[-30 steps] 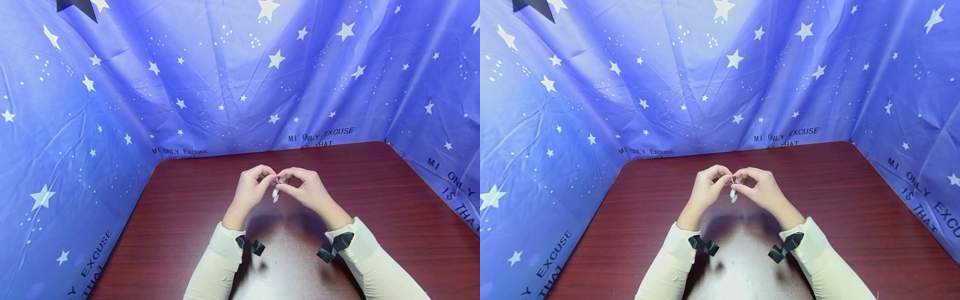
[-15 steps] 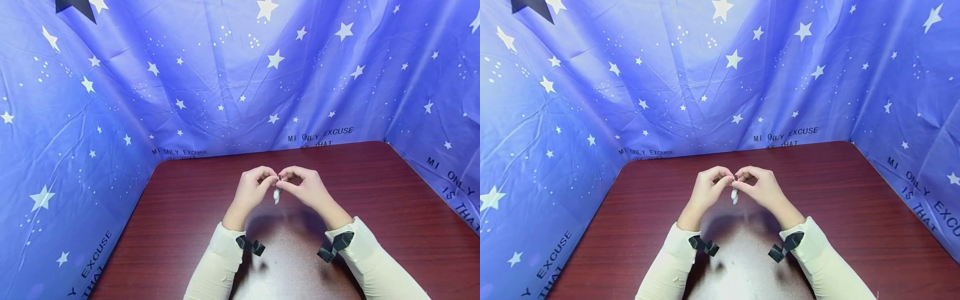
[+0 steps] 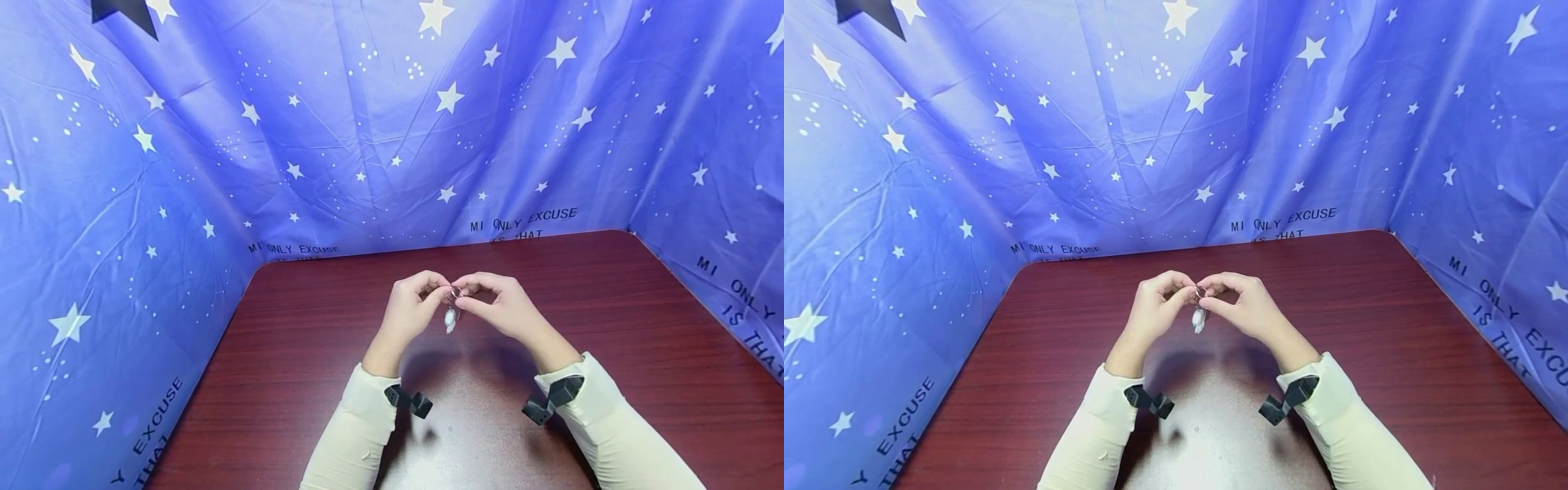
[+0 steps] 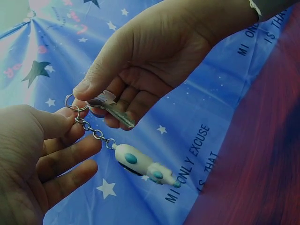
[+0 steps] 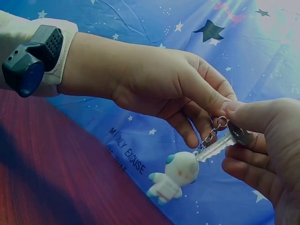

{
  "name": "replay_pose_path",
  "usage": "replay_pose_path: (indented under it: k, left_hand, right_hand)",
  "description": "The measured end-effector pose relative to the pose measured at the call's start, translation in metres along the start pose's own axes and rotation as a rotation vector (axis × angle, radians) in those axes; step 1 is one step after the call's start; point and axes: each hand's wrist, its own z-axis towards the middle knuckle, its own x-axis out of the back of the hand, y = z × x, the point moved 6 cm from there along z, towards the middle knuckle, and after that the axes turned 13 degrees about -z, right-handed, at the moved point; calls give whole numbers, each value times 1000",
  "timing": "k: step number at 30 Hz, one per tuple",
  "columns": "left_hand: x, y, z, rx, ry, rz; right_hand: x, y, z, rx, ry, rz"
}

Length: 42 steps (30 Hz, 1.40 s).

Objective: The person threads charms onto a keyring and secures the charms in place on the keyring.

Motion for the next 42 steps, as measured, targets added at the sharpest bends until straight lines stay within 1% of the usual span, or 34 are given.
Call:
replay_pose_path:
  k: [5, 12, 16, 17, 20, 22, 24, 27, 31, 36, 42]
  left_hand:
    - [-1, 1, 1, 4, -10, 23]
    - [-2, 2, 0, -31, -25, 63]
    - [-3, 2, -1, -45, -38, 69]
    - [-3, 2, -1, -48, -41, 72]
    - [-3, 3, -1, -66, -54, 95]
    - [-3, 4, -1, -79, -62, 110]
    - [-3, 4, -1, -90, -72, 118]
    - [-4, 4, -1, -109, -84, 125]
    - [-5, 4, -1, -124, -91, 137]
    - [-6, 4, -2, -123, -94, 146]
    - [-6, 5, -2, -135, -94, 153]
  right_hand:
    - [2, 1, 0, -37, 9, -29]
    - [0, 2, -1, -62, -8, -41]
    - [0, 2, -1, -84, -5, -64]
    - [0, 0, -1, -91, -1, -74]
    - [3, -13, -1, -90, 11, -100]
    - [3, -13, -1, -86, 21, -98]
    - [4, -10, -1, -88, 35, -89]
    - [3, 6, -2, -119, 50, -68]
    - [5, 9, -2, -160, 53, -73]
    - [5, 7, -2, -202, 50, -83]
    - [5, 8, -2, -239, 46, -114]
